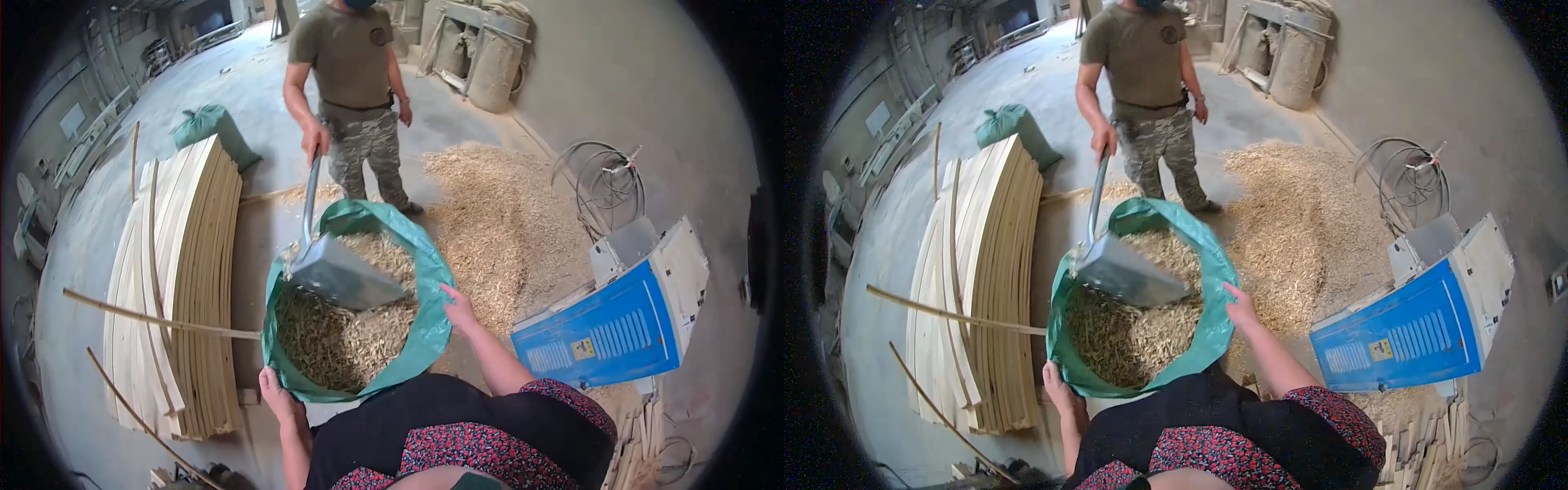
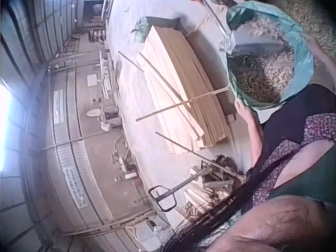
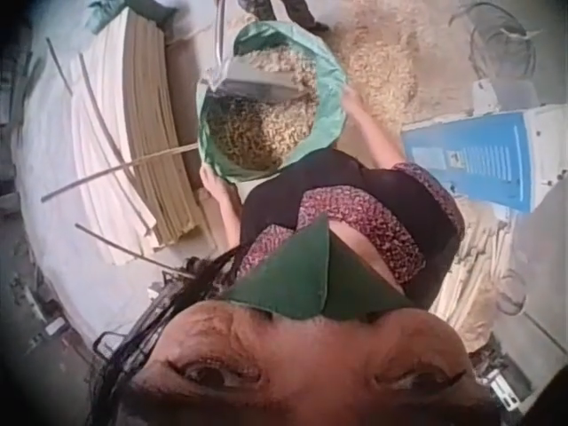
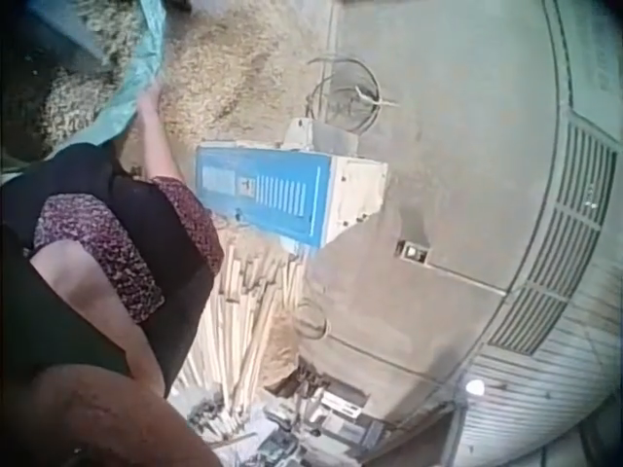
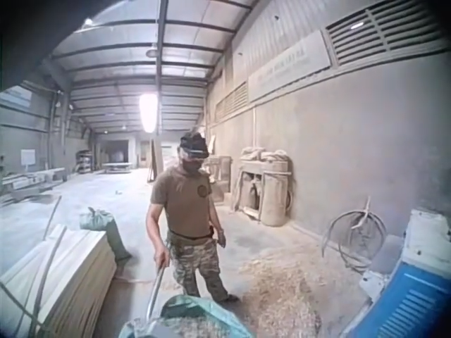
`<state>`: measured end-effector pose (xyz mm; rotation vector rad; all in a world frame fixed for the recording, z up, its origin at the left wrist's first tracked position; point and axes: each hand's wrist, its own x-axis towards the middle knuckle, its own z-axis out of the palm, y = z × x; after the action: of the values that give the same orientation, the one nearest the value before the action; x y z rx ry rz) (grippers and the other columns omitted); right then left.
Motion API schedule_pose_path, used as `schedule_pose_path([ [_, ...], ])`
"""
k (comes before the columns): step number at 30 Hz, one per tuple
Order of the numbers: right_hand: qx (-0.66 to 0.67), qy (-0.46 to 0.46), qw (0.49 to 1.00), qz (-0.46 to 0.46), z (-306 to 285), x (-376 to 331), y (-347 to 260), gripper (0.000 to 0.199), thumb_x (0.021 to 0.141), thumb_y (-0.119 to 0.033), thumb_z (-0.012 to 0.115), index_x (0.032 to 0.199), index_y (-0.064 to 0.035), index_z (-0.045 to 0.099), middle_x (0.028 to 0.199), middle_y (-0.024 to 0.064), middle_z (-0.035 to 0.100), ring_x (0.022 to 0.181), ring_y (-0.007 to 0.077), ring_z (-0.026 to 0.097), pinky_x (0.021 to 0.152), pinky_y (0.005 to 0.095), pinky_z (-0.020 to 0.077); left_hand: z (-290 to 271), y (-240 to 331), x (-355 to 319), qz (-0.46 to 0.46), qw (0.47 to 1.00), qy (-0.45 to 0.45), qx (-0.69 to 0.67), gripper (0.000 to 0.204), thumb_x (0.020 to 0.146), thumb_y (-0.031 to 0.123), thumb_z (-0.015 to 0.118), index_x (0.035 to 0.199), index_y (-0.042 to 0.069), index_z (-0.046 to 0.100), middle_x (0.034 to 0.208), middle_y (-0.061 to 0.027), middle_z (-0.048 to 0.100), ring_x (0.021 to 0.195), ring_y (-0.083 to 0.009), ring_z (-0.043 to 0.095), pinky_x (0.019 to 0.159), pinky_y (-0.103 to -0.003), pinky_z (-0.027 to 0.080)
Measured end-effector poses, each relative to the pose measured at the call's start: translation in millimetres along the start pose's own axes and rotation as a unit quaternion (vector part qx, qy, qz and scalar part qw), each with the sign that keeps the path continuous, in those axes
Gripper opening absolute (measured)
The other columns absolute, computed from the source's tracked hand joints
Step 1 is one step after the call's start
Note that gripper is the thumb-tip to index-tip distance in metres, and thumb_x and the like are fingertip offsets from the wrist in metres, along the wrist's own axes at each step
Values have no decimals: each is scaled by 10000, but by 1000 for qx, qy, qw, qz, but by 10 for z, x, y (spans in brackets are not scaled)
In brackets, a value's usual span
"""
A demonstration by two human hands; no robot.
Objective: Assisting a colleague by holding a large bag while they shovel wood shavings from the floor in a wood processing area.
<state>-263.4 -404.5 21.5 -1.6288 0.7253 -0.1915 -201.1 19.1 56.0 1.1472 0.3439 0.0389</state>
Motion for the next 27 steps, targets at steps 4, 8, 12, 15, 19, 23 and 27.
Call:
schedule_pose_path([
  [4, -59, 115, 991, -14, 36, -38, 23, 500, 806, 49, 500, 1288, -61, 574, 1186, 152, 621, 1048, 199, 595, 906, 281, 455, -110, 3, 112, -2, 999, -19, 40, 211, 981, 251, 516, 981, 49, 580, 862, 22, 539, 774, -69, 488, 694, -219, 404],
  [8, -30, 125, 992, 14, 121, 91, 212, 446, 828, 4, 558, 1268, -61, 590, 1154, 151, 637, 1008, 194, 608, 877, 288, 464, -189, 62, 210, -33, 996, -56, 56, 143, 919, 203, 626, 896, 74, 572, 792, 46, 521, 701, -44, 451, 623, -217, 365],
  [12, -127, 86, 980, -125, 348, 74, 278, 438, 840, -32, 586, 1277, -47, 573, 1171, 157, 632, 1058, 218, 598, 926, 307, 443, -233, 164, 266, -54, 986, -80, 137, 176, 859, 197, 704, 806, 113, 559, 708, 66, 510, 615, -41, 435, 563, -212, 336],
  [15, -158, 46, 972, -170, 597, -44, 239, 487, 837, -20, 565, 1321, -46, 519, 1222, 172, 606, 1120, 239, 577, 977, 317, 422, -340, 166, 307, -80, 975, -91, 187, 238, 864, 226, 694, 709, 110, 555, 651, 71, 501, 586, -38, 424, 536, -226, 329],
  [19, -19, 109, 982, -151, 749, 14, -9, 579, 843, 8, 480, 1410, -35, 374, 1193, 197, 580, 1047, 279, 589, 879, 381, 495, -622, 219, 352, -7, 945, -111, 307, 344, 904, 275, 639, 648, 81, 519, 633, 59, 468, 594, -42, 396, 525, -237, 320],
  [23, 202, -37, 974, 94, 332, 469, 275, 292, 830, -53, 421, 1097, 4, 523, 897, 163, 596, 782, 296, 626, 677, 456, 559, -935, 403, 579, 13, 965, 4, 262, 348, 929, 289, 585, 674, 58, 534, 627, 36, 482, 581, -60, 418, 524, -256, 353],
  [27, 154, -84, 971, 162, 1202, 146, 176, 144, 887, -112, 416, 880, -69, 553, 711, 50, 505, 591, 182, 510, 504, 365, 440, -1228, 182, 708, -10, 968, 44, 245, 308, 917, 277, 601, 701, 63, 559, 631, 26, 513, 573, -60, 446, 507, -265, 366],
])
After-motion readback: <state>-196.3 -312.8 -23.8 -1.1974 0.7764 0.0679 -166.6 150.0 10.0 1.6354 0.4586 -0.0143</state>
